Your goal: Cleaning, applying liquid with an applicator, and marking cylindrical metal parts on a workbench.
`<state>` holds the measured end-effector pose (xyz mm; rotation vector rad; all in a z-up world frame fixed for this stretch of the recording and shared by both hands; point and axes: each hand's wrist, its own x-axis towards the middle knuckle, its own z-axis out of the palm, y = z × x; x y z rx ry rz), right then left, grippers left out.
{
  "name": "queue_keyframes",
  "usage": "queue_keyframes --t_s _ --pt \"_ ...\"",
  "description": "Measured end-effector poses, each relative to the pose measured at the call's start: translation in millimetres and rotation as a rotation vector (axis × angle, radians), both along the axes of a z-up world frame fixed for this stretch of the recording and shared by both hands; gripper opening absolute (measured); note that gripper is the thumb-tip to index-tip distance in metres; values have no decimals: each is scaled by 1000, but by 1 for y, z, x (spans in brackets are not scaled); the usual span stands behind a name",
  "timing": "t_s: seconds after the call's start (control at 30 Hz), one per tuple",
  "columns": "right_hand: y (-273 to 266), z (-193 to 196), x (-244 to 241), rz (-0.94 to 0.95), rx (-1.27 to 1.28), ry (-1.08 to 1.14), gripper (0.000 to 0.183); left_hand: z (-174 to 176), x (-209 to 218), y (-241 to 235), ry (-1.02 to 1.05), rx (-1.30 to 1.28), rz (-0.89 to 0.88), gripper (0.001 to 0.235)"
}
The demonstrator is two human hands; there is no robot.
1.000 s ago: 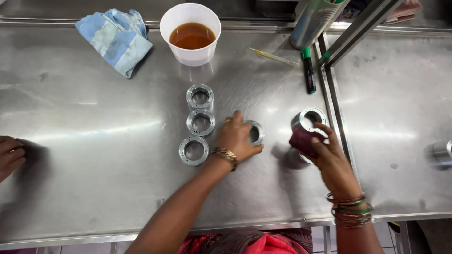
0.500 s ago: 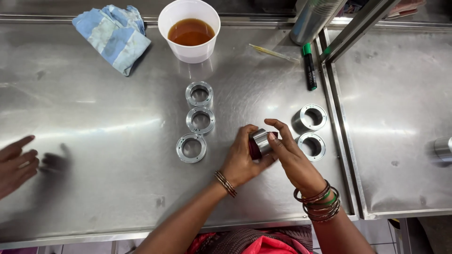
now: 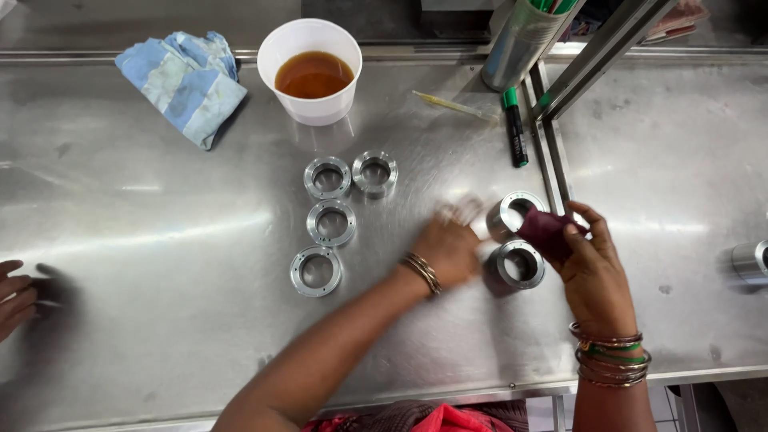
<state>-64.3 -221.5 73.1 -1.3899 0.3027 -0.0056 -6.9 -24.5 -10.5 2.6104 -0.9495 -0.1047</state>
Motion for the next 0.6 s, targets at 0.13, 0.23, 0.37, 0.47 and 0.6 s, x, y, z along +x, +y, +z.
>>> queue_keyframes --t_s 0.13,0.23,0.37,0.47,0.6 --pt "-4 6 -6 -12 -40 -52 40 18 -43 3 78 -20 -82 59" --pt "-7 -6 -12 25 -103 -3 39 -1 -46 27 149 -77 14 54" --pt "31 -10 -16 224 -284 165 47 1 -52 60 121 -368 247 67" --pt "60 -21 -21 408 -92 124 52 8 -67 64 -297 -496 190 77" --pt "90 -10 -18 550 -222 189 55 2 -75 57 445 -648 473 85"
